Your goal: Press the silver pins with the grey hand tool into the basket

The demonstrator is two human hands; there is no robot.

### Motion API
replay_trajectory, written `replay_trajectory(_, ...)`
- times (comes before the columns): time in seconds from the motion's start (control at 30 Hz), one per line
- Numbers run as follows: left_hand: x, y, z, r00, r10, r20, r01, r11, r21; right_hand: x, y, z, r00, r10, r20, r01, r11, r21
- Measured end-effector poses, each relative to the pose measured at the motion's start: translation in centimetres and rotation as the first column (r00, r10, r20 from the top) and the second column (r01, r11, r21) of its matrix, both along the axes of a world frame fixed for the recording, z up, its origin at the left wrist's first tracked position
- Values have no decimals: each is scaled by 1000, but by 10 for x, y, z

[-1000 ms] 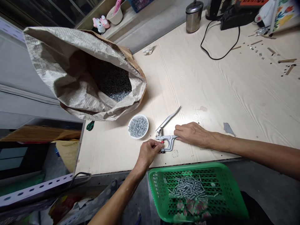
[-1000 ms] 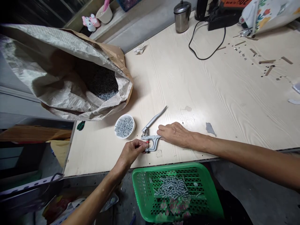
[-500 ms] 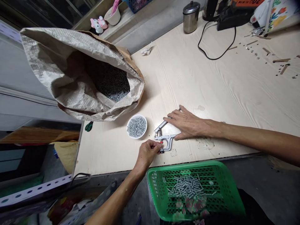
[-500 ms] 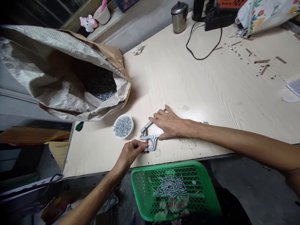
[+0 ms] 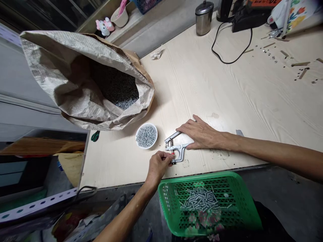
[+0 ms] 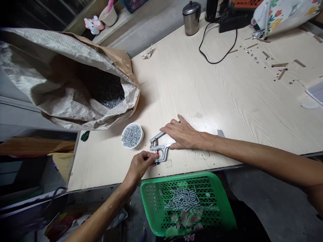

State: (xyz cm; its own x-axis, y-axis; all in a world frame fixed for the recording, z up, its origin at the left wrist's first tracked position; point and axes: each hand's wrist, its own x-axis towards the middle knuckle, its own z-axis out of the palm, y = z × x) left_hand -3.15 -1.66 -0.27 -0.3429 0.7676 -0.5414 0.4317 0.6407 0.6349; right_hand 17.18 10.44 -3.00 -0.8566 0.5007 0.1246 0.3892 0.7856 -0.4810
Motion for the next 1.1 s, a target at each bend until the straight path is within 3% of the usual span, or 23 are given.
replay_trajectory(0.1, 6, -6, 9, 952, -127, -277, 180, 968, 175, 1, -1, -3, 999, -2, -51, 2, 1000, -2)
replay_trajectory(0.2, 17, -3, 10, 769, -264, -582, 501, 815, 292, 1, -3, -7, 996, 3, -84, -2, 1000, 13)
replay_trajectory(0.3, 25, 12, 1, 606, -438, -664, 730, 637, 247, -1, -6, -7, 996, 31, -87, -30, 999, 12)
replay_trajectory(0.4, 26, 28, -4, 522, -573, -631, 817, 550, 177, 1, -9, -2, 997, 41, -58, -39, 999, 25)
replay_trajectory(0.53, 23, 42, 3, 428, -662, -616, 850, 526, 25, 9, -11, 10, 994, -75, 75, 70, 996, 63)
replay_trajectory(0.67, 30, 51, 11, 361, -713, -601, 875, 483, -47, 17, -12, 19, 985, -46, 168, 39, 998, 46)
replay_trajectory(0.77, 39, 55, 12, 366, -728, -579, 890, 456, -10, 19, -13, 20, 980, -58, 189, 47, 997, 64)
replay_trajectory(0.9, 44, 53, 8, 412, -712, -568, 876, 480, 34, 17, -15, 15, 972, -63, 225, 44, 995, 91)
replay_trajectory(1.1, 49, 48, -2, 395, -663, -636, 878, 476, 49, 10, -13, 10, 969, -6, 247, -12, 997, 73)
